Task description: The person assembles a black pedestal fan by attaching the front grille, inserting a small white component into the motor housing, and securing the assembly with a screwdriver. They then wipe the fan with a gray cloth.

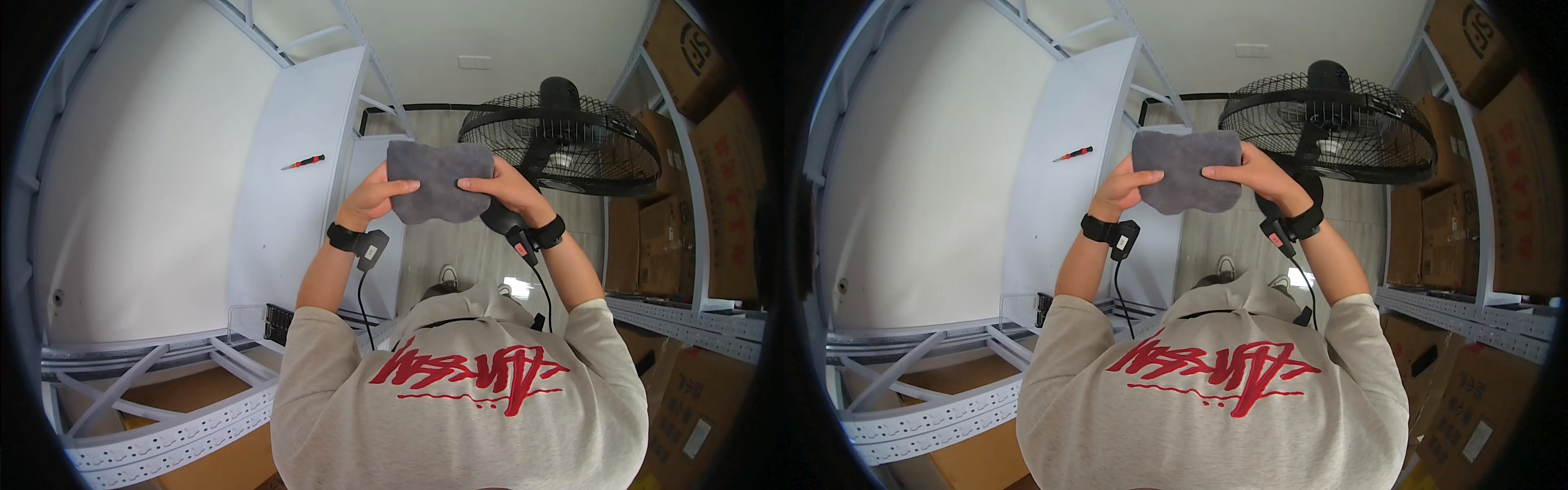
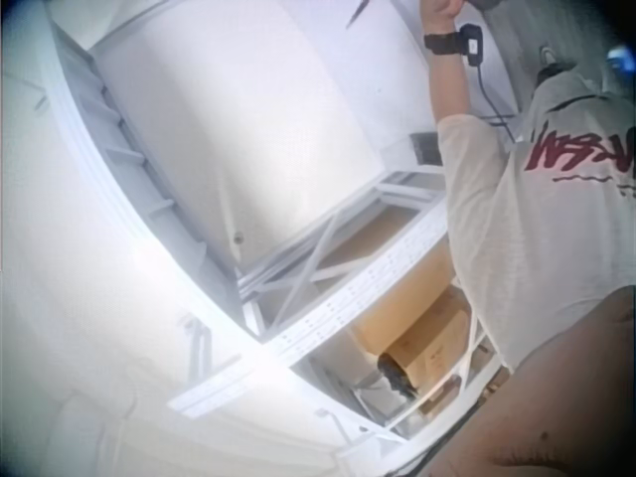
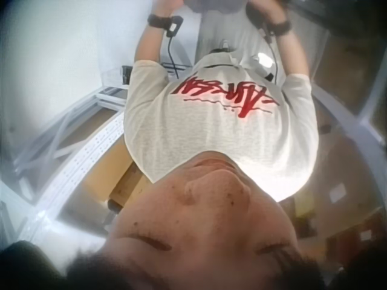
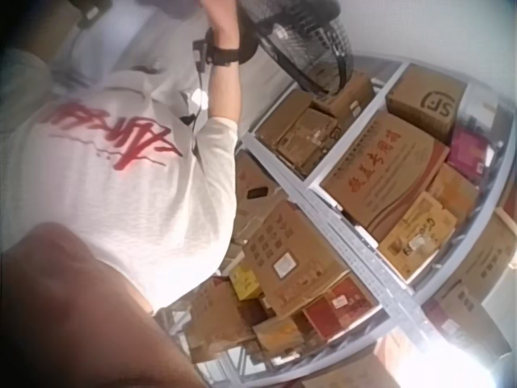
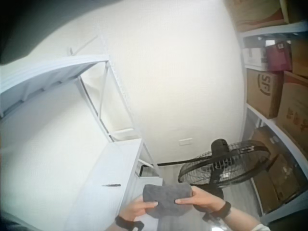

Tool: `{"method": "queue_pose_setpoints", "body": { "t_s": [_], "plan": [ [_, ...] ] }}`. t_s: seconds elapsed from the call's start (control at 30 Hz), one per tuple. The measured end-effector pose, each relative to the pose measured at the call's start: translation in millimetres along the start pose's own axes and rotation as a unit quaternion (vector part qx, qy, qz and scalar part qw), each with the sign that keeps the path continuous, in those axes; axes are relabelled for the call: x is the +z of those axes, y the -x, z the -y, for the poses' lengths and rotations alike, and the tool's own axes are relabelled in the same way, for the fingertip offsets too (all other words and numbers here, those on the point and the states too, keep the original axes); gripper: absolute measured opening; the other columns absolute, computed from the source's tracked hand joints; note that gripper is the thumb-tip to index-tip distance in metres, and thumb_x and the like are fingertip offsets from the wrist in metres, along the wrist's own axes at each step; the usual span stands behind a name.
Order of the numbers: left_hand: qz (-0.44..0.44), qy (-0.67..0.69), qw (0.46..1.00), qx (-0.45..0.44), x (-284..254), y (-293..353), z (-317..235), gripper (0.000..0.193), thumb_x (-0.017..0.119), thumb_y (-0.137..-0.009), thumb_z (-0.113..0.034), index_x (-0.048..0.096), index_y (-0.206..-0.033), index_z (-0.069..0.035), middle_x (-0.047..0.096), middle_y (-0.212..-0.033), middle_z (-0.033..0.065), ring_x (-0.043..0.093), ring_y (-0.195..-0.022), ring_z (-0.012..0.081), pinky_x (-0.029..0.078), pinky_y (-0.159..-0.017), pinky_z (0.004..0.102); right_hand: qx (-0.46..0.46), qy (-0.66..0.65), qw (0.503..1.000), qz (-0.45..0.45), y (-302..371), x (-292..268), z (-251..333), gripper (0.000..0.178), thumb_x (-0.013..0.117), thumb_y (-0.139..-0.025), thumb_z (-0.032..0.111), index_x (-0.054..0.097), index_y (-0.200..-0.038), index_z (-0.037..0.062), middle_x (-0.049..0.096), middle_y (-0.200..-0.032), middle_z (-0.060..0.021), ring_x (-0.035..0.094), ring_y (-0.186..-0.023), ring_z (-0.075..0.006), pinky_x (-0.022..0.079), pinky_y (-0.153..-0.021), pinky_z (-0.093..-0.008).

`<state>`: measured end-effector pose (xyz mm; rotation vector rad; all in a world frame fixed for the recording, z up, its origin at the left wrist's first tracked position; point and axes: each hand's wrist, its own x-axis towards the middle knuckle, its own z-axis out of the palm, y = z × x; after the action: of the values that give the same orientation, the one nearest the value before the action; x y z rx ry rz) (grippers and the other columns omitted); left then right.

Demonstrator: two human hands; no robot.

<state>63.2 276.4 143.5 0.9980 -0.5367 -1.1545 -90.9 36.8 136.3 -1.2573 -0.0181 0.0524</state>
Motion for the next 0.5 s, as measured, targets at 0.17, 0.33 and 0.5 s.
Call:
{"method": "queue_pose_setpoints", "body": {
  "t_s": [0.17, 0.33, 0.5],
  "plan": [
    [-0.051, -0.101, 0.990, 0.087, 2, -3, -5, 0.058, 0.067, -0.096, -0.004, 0.040, -0.147, -0.002, 0.053, -0.143, 0.0096, 0.052, -0.131, 0.0198, 0.044, -0.109, 0.0378, -0.032, 0.044, 0.998, -0.024, 2, -11, 2, 0.046, 0.072, -0.093, 0.007, 0.056, -0.136, 0.0014, 0.065, -0.125, -0.0039, 0.061, -0.113, -0.0122, 0.049, -0.098, -0.0301],
    [-0.058, -0.190, 0.971, 0.130, -4, -3, -15, 0.048, 0.068, -0.095, -0.002, 0.051, -0.139, 0.000, 0.060, -0.134, 0.0084, 0.057, -0.124, 0.0170, 0.046, -0.106, 0.0349, -0.073, 0.155, 0.985, -0.034, -1, -16, 3, 0.038, 0.065, -0.096, 0.001, 0.057, -0.133, 0.0012, 0.067, -0.121, -0.0030, 0.062, -0.108, -0.0116, 0.050, -0.094, -0.0285],
    [-0.003, -0.251, 0.957, 0.145, -36, 0, -20, 0.019, 0.065, -0.089, 0.008, 0.072, -0.106, 0.003, 0.070, -0.114, 0.0083, 0.065, -0.107, 0.0164, 0.051, -0.094, 0.0326, -0.249, 0.311, 0.916, 0.046, -5, -28, 13, 0.026, 0.056, -0.085, -0.011, 0.072, -0.103, -0.0010, 0.073, -0.099, -0.0085, 0.066, -0.094, -0.0174, 0.051, -0.082, -0.0305]
  ]
}}
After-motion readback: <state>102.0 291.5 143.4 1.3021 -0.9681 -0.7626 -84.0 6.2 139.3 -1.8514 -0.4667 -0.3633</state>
